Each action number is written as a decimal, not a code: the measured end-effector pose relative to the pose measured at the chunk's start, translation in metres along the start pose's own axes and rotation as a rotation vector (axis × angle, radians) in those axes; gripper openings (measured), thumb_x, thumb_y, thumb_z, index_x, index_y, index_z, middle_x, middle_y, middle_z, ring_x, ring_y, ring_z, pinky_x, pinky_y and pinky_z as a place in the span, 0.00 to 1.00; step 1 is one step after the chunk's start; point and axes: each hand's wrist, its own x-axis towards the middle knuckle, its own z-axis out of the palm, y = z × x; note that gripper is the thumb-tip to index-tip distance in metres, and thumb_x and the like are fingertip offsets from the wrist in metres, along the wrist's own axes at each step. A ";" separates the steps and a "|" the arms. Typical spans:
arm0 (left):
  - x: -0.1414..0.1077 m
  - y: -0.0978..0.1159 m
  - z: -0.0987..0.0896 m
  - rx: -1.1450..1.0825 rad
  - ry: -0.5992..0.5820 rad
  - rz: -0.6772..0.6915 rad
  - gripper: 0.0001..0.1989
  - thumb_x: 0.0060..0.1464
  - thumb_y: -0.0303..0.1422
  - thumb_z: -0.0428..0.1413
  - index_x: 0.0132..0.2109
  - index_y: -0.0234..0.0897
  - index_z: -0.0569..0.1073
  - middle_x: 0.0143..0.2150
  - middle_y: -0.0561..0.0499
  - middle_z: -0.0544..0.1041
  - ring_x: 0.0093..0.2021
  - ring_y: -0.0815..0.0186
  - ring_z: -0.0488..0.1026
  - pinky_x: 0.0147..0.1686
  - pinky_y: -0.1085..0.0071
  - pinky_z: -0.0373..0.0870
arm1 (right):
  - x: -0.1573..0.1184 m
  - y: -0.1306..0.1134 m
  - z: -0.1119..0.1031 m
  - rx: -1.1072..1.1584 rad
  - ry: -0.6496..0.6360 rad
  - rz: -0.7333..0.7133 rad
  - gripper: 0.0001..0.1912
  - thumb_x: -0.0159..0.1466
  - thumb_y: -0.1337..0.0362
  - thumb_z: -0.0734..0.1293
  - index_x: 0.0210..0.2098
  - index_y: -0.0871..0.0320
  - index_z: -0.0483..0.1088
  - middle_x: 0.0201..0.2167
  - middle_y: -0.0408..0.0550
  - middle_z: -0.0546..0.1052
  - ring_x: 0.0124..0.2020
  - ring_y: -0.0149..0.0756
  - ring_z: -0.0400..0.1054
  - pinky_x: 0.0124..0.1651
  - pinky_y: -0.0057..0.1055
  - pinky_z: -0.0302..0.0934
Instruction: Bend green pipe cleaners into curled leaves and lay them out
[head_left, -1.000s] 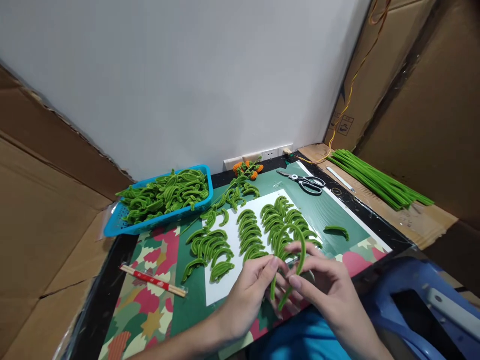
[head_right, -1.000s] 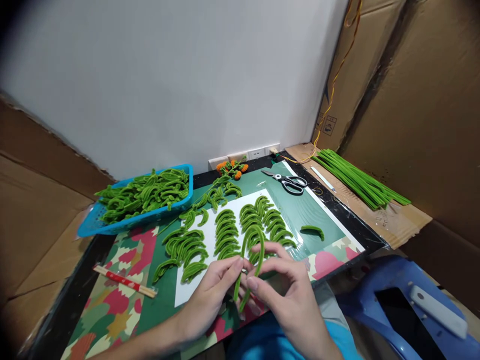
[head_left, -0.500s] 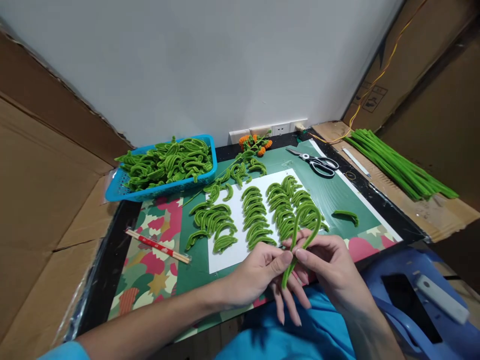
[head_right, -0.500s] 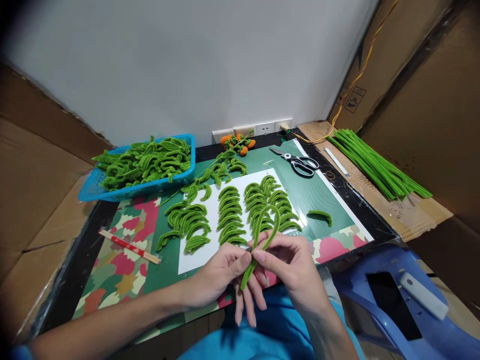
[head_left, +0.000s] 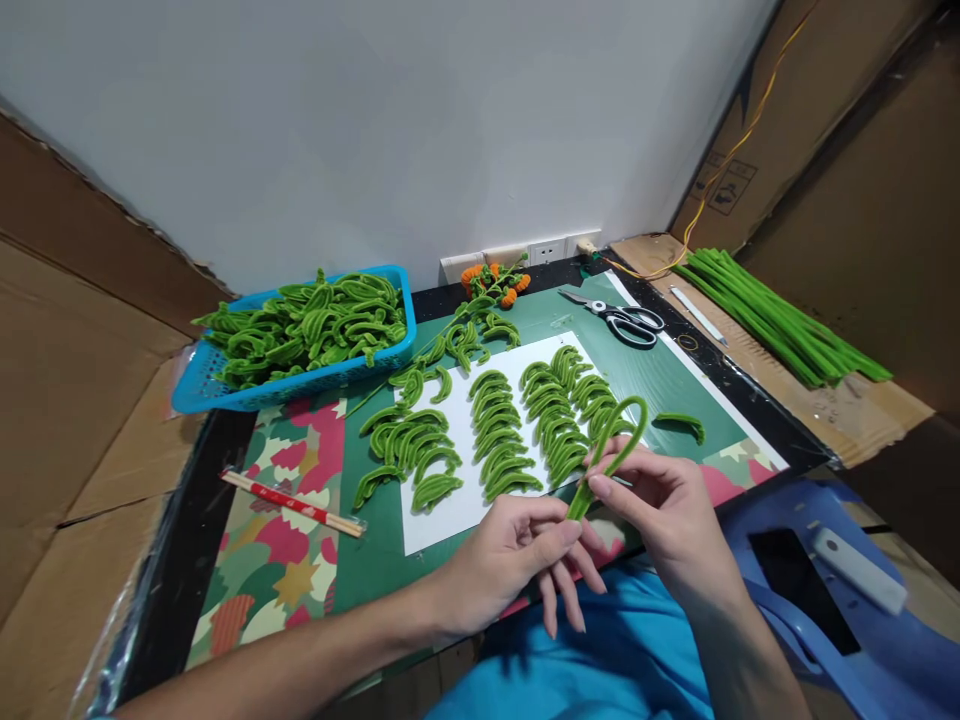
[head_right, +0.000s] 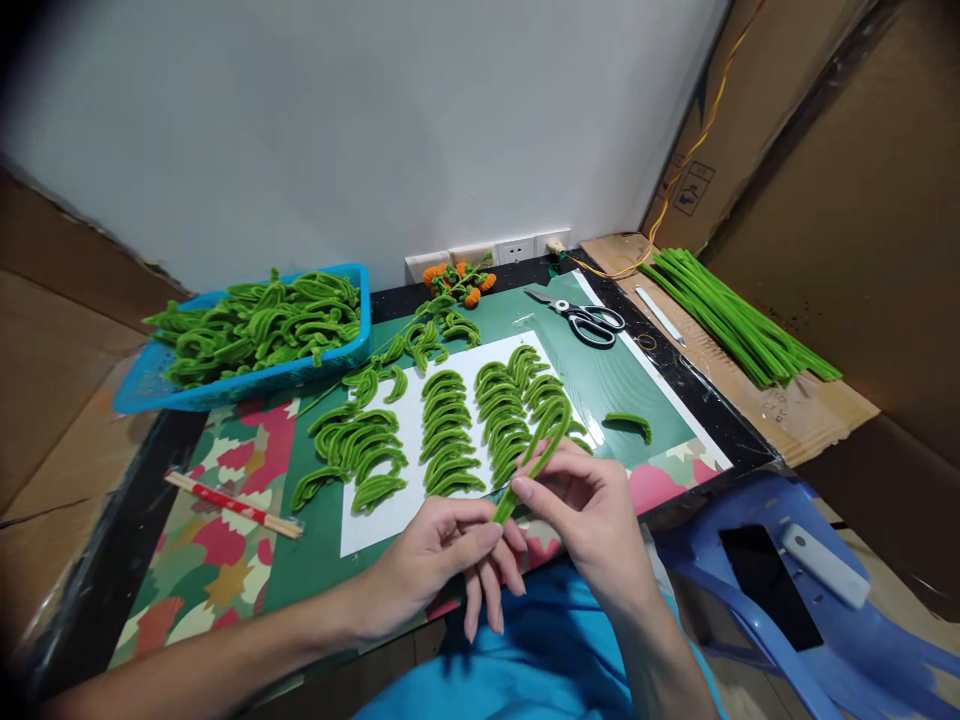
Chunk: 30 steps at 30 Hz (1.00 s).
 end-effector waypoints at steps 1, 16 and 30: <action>0.000 0.001 0.000 -0.005 0.000 -0.010 0.24 0.69 0.51 0.65 0.47 0.29 0.80 0.39 0.39 0.88 0.27 0.64 0.86 0.21 0.78 0.79 | 0.000 0.000 0.002 0.010 -0.008 -0.005 0.04 0.68 0.61 0.80 0.36 0.52 0.87 0.38 0.46 0.83 0.42 0.36 0.77 0.47 0.28 0.72; 0.000 0.010 -0.004 0.006 -0.124 -0.060 0.26 0.63 0.52 0.70 0.35 0.29 0.82 0.28 0.39 0.87 0.20 0.65 0.81 0.15 0.80 0.68 | -0.003 0.007 0.023 0.397 -0.065 0.071 0.04 0.65 0.60 0.81 0.38 0.51 0.87 0.38 0.46 0.78 0.39 0.36 0.76 0.42 0.32 0.76; 0.002 0.013 -0.013 -0.034 -0.237 -0.105 0.28 0.67 0.54 0.65 0.44 0.27 0.83 0.31 0.37 0.87 0.20 0.63 0.81 0.15 0.77 0.69 | 0.003 0.004 0.033 0.431 0.068 0.041 0.09 0.60 0.58 0.85 0.37 0.51 0.87 0.36 0.43 0.81 0.32 0.29 0.77 0.39 0.27 0.75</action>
